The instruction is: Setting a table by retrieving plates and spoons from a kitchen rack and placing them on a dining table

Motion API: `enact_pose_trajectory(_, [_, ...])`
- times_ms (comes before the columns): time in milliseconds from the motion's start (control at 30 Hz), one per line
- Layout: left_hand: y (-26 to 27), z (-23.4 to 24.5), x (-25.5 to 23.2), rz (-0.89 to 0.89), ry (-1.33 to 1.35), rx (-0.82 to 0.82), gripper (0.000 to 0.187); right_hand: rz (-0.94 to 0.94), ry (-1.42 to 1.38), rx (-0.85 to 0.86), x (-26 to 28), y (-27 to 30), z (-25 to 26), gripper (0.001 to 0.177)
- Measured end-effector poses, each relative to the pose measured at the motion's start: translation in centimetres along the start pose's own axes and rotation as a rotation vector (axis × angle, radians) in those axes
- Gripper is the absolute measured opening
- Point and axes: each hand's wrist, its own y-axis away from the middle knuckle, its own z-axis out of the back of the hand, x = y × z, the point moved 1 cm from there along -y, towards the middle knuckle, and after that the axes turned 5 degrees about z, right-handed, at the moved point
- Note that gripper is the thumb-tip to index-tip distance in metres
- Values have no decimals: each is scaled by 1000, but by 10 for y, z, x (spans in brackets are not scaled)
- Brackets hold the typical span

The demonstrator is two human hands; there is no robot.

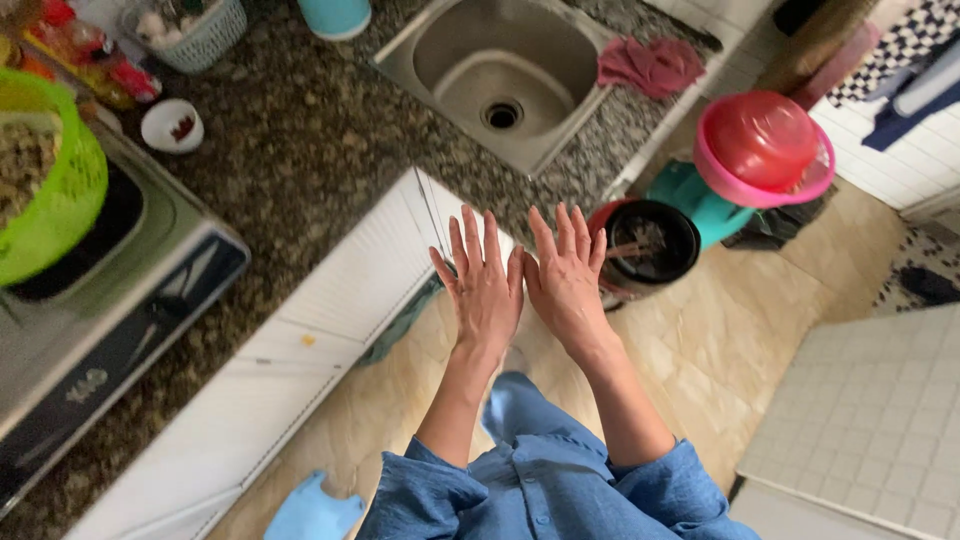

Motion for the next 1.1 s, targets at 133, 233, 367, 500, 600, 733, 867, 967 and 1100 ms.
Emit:
enact_pose_trajectory(133, [-66, -2, -8, 5, -11, 2, 71, 6, -30, -4, -7, -66, 4, 75])
enact_pose_trajectory(233, [-108, 0, -19, -9, -41, -29, 68, 25, -19, -25, -12, -106, 14, 74])
enact_pose_trajectory(367, [-159, -3, -25, 6, -23, -16, 68, 25, -21, -31, -23, -155, 13, 70])
enact_pose_trajectory(500, [-189, -15, -20, -4, -32, -37, 68, 26, -22, -37, -24, -186, 11, 67])
enact_pose_trajectory(600, [-209, 9, -34, -13, 51, -55, 56, 25, 13, -12, -28, -208, 6, 71])
enact_pose_trajectory(733, [-246, -3, -24, -66, 24, -81, 59, -18, 14, -24, -24, -239, 6, 70])
enact_pose_trajectory(867, [-295, -9, -17, -124, 41, 17, 64, -10, 69, -108, -25, -278, 7, 69])
enact_pose_trajectory(967, [-341, 3, -18, -198, 123, 43, 69, -30, 125, -170, -16, -313, 17, 72])
enact_pose_trajectory(1100, [-393, 25, -20, -263, 174, 70, 71, -29, 183, -250, 6, -360, 38, 70])
